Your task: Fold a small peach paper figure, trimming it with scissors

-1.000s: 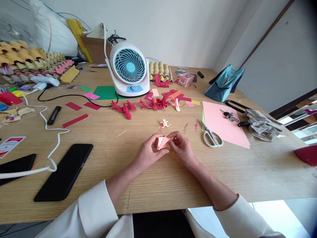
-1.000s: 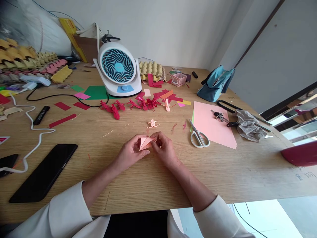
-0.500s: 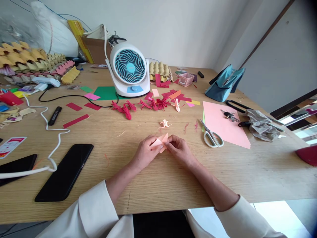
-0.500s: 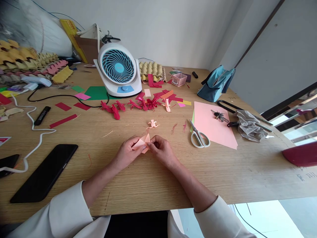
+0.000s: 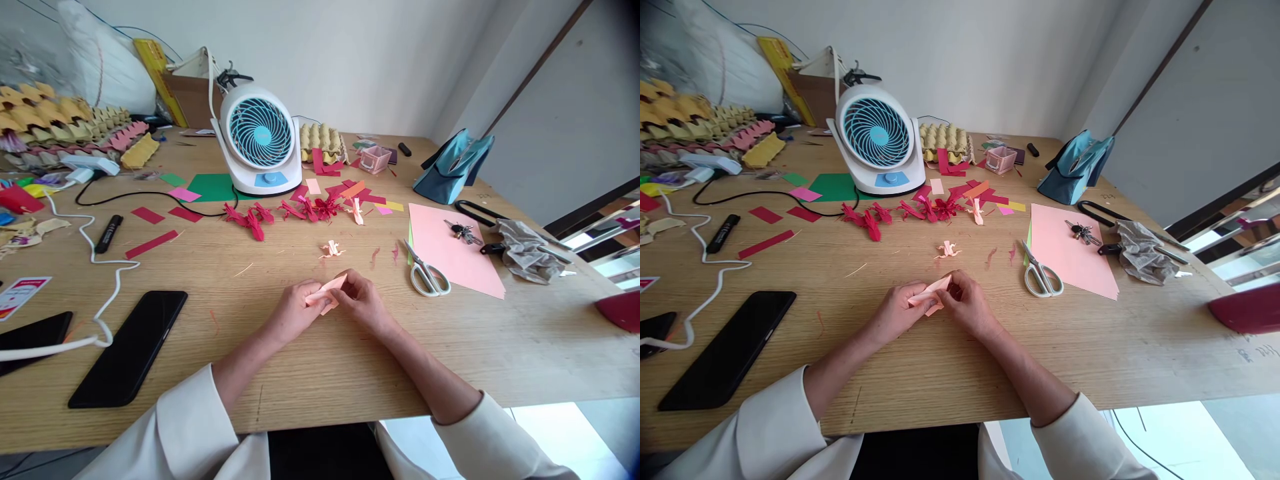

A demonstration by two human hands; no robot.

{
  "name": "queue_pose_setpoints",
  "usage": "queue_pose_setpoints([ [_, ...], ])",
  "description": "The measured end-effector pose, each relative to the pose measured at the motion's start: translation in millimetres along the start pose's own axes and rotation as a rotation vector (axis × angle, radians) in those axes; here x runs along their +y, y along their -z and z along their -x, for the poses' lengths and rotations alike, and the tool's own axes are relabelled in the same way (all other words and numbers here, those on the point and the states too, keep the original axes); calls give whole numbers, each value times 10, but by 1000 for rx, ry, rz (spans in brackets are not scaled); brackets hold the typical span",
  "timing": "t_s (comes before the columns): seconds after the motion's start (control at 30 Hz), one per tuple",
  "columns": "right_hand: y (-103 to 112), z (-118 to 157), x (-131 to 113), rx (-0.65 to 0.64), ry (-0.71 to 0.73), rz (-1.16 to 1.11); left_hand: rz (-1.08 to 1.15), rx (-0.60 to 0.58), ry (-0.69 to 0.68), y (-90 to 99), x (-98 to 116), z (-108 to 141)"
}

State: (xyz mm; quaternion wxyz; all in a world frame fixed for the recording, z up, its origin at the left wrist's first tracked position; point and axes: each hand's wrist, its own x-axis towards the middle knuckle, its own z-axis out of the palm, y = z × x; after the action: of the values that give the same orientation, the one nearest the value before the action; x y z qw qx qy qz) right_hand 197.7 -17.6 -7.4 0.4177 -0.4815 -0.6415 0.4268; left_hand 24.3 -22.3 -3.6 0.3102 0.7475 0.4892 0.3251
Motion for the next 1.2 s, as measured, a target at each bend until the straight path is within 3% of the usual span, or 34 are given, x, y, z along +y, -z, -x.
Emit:
queue_pose_setpoints([
  [0.27,8,0,21,-20,-49,-71,-9,-23,-59,2,3,4],
  [0.87,117,-64,54,112,-26,-224,-137,-45,-68,-4,0,30],
  [1.03,83,-40,20,37,9,-206,-51,-33,-16,-2,22,24],
  [1.2,9,-11,2,-59,-58,-90,-40,-7,6,-4,39,13],
])
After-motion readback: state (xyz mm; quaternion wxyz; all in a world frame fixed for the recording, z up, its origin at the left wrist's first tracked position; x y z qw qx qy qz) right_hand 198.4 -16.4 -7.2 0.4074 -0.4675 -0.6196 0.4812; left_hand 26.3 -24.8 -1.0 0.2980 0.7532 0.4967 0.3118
